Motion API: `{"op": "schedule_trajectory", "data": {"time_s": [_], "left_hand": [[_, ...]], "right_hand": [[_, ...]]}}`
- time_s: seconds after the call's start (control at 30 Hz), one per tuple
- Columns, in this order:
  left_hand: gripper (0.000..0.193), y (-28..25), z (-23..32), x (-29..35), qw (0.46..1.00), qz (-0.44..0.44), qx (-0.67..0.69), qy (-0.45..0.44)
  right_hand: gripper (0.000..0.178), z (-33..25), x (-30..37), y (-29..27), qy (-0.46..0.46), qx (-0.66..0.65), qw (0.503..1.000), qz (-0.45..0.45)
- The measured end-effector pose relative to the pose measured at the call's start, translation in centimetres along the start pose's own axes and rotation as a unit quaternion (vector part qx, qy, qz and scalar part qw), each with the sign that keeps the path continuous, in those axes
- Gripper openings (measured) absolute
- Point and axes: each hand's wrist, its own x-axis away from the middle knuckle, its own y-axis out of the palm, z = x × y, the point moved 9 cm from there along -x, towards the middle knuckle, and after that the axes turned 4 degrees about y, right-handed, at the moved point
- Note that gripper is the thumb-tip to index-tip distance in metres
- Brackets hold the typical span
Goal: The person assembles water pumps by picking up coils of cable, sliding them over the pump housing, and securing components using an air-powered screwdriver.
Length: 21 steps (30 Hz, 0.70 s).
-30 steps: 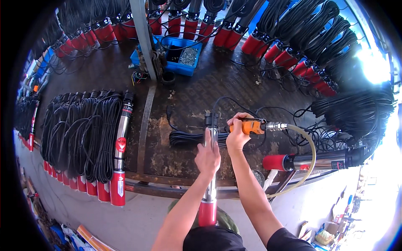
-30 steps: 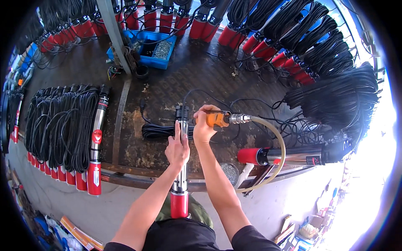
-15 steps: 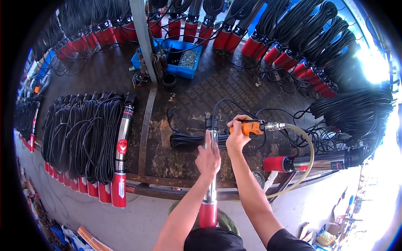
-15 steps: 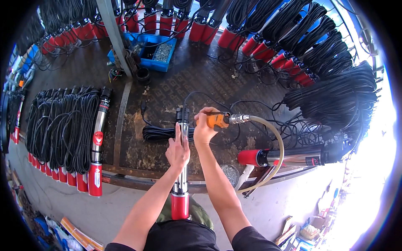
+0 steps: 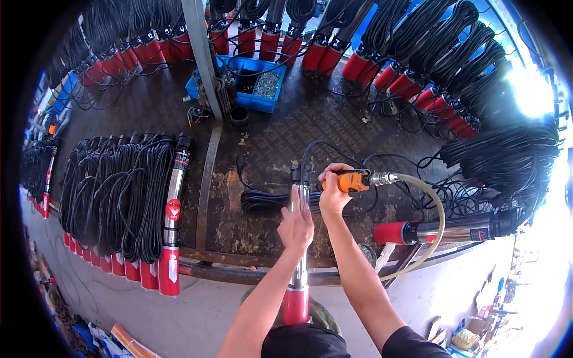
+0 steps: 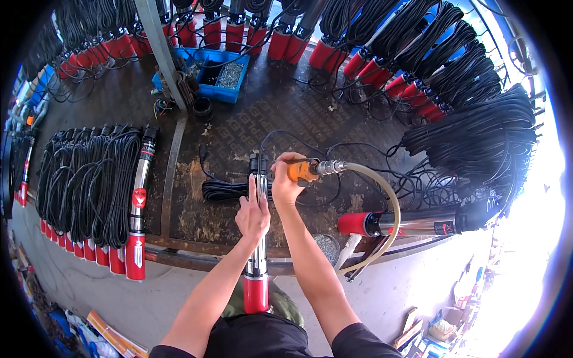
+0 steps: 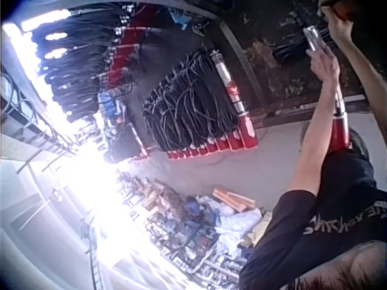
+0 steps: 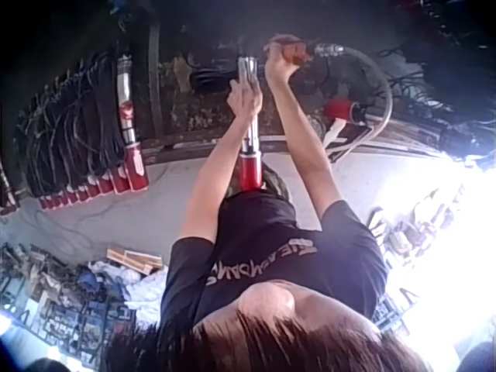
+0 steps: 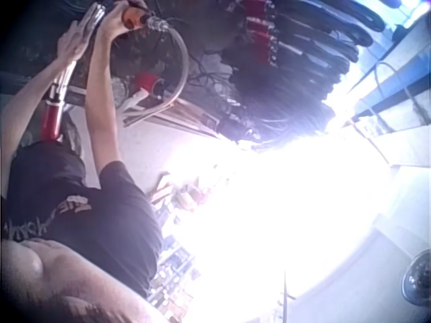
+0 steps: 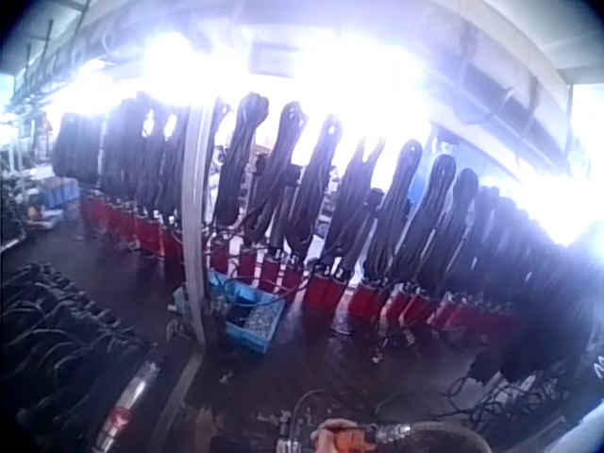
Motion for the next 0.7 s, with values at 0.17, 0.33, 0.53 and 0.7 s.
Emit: {"op": "schedule_trajectory", "data": {"time_s": [0.17, 0.33, 0.53, 0.7], "left_hand": [[0.064, -0.3, 0.4, 0.1, 1.0, 0.011, 0.001, 0.008], [0.063, -0.3, 0.4, 0.2, 1.0, 0.016, -0.016, 0.007], [0.064, 0.0, 0.8, 0.2, 1.0, 0.015, -0.025, 0.003], [0.064, -0.4, 1.3, 0.7, 0.999, 0.038, -0.032, 0.003]], "right_hand": [[0.017, 0.4, 0.0, -0.2, -0.017, 0.013, 1.0, -0.008], [0.016, 0.9, -0.1, -0.2, -0.005, 0.031, 1.0, -0.001], [0.015, 1.0, -0.7, -0.8, 0.002, 0.032, 0.999, 0.013], [0.023, -0.9, 0.0, -1.1, -0.018, 0.051, 0.998, 0.017]]}}
